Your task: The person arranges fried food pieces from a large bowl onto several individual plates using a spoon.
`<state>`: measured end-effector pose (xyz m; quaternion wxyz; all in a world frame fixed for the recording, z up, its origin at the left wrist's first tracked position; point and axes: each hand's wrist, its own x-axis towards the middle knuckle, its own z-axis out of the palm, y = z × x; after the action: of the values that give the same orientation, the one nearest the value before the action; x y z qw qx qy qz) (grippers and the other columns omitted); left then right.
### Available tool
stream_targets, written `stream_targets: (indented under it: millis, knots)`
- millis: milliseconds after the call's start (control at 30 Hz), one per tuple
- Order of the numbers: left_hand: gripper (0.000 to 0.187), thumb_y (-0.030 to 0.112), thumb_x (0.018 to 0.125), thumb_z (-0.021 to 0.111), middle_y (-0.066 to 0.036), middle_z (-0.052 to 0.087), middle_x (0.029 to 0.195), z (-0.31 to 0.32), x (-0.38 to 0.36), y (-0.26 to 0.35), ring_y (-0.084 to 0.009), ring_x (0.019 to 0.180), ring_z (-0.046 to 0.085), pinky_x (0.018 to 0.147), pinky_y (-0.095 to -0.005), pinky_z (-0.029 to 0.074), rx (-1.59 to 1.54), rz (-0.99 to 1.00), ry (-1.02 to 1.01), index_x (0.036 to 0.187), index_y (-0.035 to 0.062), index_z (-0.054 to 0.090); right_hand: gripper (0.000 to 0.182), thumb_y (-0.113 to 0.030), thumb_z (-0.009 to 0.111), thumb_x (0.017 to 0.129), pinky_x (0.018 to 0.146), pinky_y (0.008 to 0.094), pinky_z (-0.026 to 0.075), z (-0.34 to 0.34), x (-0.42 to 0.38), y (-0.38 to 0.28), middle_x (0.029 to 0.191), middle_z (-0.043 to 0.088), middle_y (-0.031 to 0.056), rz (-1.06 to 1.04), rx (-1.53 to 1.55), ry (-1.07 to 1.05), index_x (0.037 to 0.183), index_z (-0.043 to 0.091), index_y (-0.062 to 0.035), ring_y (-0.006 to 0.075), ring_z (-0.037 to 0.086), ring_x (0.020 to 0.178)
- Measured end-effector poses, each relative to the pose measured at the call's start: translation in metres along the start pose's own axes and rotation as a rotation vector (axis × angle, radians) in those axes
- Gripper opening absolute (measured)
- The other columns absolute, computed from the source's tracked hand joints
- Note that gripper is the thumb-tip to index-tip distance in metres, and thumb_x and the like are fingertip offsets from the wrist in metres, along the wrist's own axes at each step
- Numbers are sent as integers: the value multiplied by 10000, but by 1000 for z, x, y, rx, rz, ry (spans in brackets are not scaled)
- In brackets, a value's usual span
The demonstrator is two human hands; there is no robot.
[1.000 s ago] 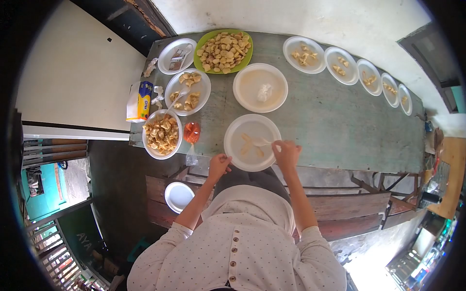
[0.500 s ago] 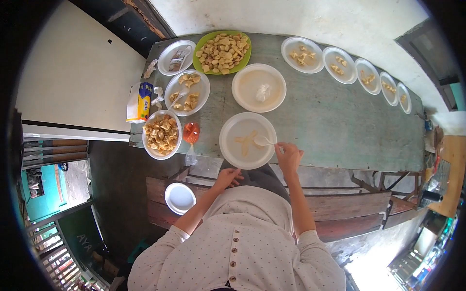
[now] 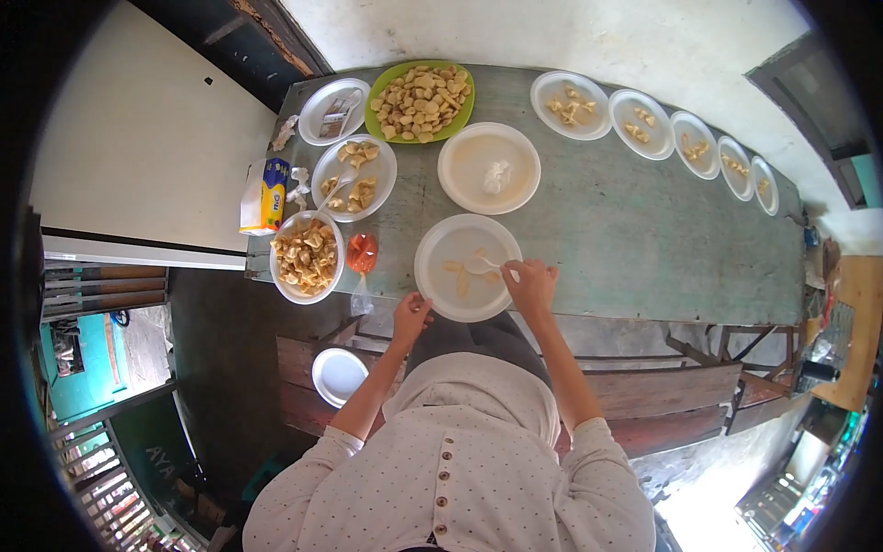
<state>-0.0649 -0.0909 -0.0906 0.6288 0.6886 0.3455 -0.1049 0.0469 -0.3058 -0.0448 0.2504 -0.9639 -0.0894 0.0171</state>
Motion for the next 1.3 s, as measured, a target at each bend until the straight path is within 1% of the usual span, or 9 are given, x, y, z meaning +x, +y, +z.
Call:
stream_targets:
  millis: [167, 433, 533, 600, 733, 967, 1100, 1167, 1300]
  knots:
    - [231, 138, 802, 598, -74, 604, 677, 3, 1, -4, -103, 518, 558, 456, -215, 431, -28, 92, 41, 936, -29, 514, 116, -257, 626, 734, 688, 380, 317, -5, 13, 15, 646, 557, 30, 43, -98, 172, 739, 663, -147, 208, 538, 696]
    - [247, 172, 795, 611, -57, 616, 700, 15, -7, -13, -98, 518, 551, 430, -193, 383, -70, 77, 86, 936, -4, 512, 132, -261, 622, 738, 670, 363, 311, -13, 2, 7, 644, 561, 29, 133, 8, 125, 761, 667, -139, 198, 544, 688]
    - [264, 242, 808, 599, -62, 630, 716, 21, -20, -10, -102, 541, 559, 445, -201, 385, -20, 34, 14, 900, 6, 524, 138, -265, 620, 739, 665, 360, 307, -8, -7, 4, 627, 555, 30, 148, 38, 97, 762, 669, -138, 196, 541, 660]
    - [297, 268, 813, 596, -88, 631, 668, 22, -26, -6, -108, 512, 561, 473, -215, 444, 15, -85, -297, 838, -26, 562, 140, -267, 619, 739, 665, 359, 305, -6, -14, 3, 617, 551, 31, 139, 41, 89, 763, 671, -139, 197, 538, 643]
    - [341, 316, 815, 586, -95, 639, 690, 22, -27, -5, -108, 524, 566, 494, -211, 452, 45, -86, -247, 819, -25, 574, 135, -267, 620, 737, 671, 360, 304, -5, -22, -3, 611, 548, 32, 120, 64, 8, 758, 671, -144, 199, 531, 624]
    - [244, 227, 845, 549, -101, 637, 719, 15, -12, -9, -119, 583, 586, 517, -218, 459, -44, -2, -229, 852, -16, 560, 125, -273, 627, 736, 674, 352, 288, 7, -29, -17, 580, 513, 12, -52, 33, -92, 732, 670, -156, 174, 503, 647]
    - [193, 173, 849, 538, -87, 638, 697, 15, -10, -11, -106, 569, 582, 516, -213, 460, -53, 29, -215, 832, -16, 569, 123, -277, 627, 735, 674, 352, 288, 6, -27, 7, 585, 515, 9, -81, 11, 17, 727, 667, -161, 179, 501, 658]
    - [190, 170, 848, 539, -86, 639, 695, 16, -10, -13, -104, 564, 581, 516, -213, 459, -61, 28, -212, 830, -17, 570, 101, -248, 623, 725, 704, 382, 305, -9, -21, 15, 643, 555, 22, 96, -50, 3, 738, 671, -160, 200, 530, 707]
    - [189, 168, 847, 540, -83, 642, 690, 19, -9, -18, -100, 547, 573, 515, -212, 457, -40, 24, -197, 827, -17, 572, 114, -257, 624, 728, 693, 380, 300, -22, -15, 20, 635, 547, 29, 130, -58, 29, 749, 671, -156, 204, 527, 713]
